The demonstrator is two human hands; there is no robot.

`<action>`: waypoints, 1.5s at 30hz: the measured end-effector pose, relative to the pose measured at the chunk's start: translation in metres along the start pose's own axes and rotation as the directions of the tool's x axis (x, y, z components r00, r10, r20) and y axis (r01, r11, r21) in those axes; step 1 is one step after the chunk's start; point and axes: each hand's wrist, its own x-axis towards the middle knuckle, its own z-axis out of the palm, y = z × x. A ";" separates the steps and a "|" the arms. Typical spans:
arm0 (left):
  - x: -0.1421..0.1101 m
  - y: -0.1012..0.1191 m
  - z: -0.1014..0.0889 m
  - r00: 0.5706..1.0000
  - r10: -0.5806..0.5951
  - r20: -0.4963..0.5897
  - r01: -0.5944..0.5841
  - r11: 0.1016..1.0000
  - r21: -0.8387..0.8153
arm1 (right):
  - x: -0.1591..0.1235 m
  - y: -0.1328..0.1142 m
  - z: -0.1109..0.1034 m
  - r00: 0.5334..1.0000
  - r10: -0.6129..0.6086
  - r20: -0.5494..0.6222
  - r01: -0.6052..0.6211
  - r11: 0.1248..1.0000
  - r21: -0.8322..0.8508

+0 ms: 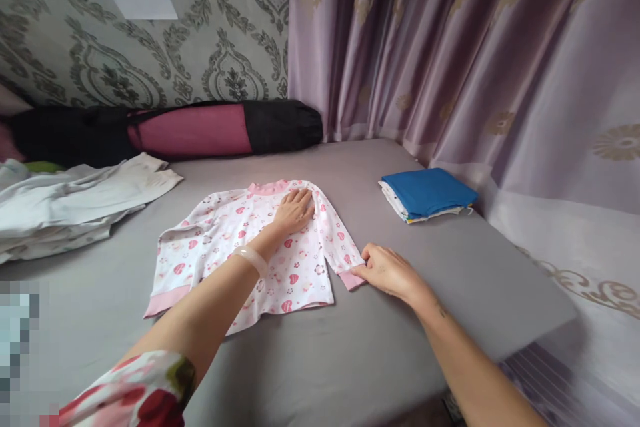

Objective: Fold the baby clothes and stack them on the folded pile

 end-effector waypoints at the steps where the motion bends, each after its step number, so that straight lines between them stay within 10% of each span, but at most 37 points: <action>1: 0.000 0.000 0.000 1.000 -0.002 0.002 0.002 1.000 0.004 | 0.001 0.002 0.001 1.000 -0.006 0.019 0.005 0.999 0.040; 8: 0.000 0.001 -0.001 1.000 -0.018 0.012 0.018 1.000 0.016 | 0.019 0.016 -0.003 0.987 0.017 0.162 -0.071 0.941 0.330; 13: -0.001 0.004 -0.003 0.999 -0.027 0.022 0.027 1.000 0.002 | 0.039 0.027 -0.029 0.985 0.040 -0.165 -0.002 0.974 0.225; 16: -0.001 0.004 -0.003 1.000 -0.026 0.003 0.026 1.000 -0.009 | 0.048 0.031 -0.048 0.892 0.085 -0.444 -0.037 0.992 0.118; 20: -0.001 0.003 -0.003 1.000 -0.019 0.011 0.019 1.000 -0.001 | 0.061 0.025 -0.064 0.808 0.301 -0.507 -0.124 0.927 0.353; 26: -0.002 0.005 -0.007 0.999 -0.016 0.031 0.016 1.000 0.001 | 0.101 0.013 -0.069 0.675 0.334 -0.658 0.276 0.713 0.645; 32: -0.001 0.003 -0.004 0.999 -0.019 0.038 0.020 1.000 -0.006 | 0.128 0.004 -0.067 0.519 0.184 -0.835 0.205 0.921 0.331; 45: -0.001 0.003 -0.008 0.998 -0.015 0.060 0.015 1.000 -0.003 | 0.160 0.001 -0.016 0.729 0.063 -0.681 -0.109 0.994 -0.024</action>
